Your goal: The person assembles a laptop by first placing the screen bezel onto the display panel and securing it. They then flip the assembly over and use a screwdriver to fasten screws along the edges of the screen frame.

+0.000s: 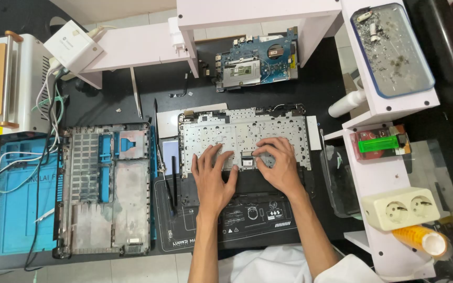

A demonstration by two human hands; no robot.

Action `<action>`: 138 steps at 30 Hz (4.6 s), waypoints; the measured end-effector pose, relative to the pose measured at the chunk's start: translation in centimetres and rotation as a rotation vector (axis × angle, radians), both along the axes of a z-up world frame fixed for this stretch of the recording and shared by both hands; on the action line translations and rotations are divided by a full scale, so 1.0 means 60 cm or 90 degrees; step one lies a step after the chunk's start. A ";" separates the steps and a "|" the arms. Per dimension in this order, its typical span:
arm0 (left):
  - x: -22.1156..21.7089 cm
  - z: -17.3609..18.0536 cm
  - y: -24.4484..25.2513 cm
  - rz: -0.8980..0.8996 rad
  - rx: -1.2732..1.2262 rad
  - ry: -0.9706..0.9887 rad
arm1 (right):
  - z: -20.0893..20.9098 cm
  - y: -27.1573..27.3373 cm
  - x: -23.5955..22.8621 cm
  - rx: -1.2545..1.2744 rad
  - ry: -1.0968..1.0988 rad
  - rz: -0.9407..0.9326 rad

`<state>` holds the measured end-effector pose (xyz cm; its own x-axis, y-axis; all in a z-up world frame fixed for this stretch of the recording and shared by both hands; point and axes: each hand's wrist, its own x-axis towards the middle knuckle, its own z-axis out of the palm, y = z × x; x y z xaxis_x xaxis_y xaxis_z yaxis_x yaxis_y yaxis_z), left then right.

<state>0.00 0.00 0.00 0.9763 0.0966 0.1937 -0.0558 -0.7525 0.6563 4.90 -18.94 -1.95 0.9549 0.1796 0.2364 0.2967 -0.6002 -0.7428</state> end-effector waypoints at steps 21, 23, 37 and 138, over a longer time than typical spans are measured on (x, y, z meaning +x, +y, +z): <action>0.002 0.002 -0.001 0.009 -0.001 0.013 | 0.003 0.001 0.000 -0.006 0.007 0.000; 0.003 0.002 -0.001 0.010 -0.002 0.011 | 0.002 0.001 0.002 -0.005 0.009 0.000; 0.001 -0.001 -0.001 0.015 -0.004 0.006 | 0.000 0.001 0.001 -0.019 0.018 0.000; -0.097 0.063 -0.012 -0.207 0.070 0.079 | 0.025 -0.028 -0.215 -0.282 0.082 0.256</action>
<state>-5.81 -0.70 3.78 0.9694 -0.2371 0.0638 -0.2284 -0.7755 0.5886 -8.03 -20.62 -0.42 0.8083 0.5862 -0.0556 0.4881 -0.7199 -0.4935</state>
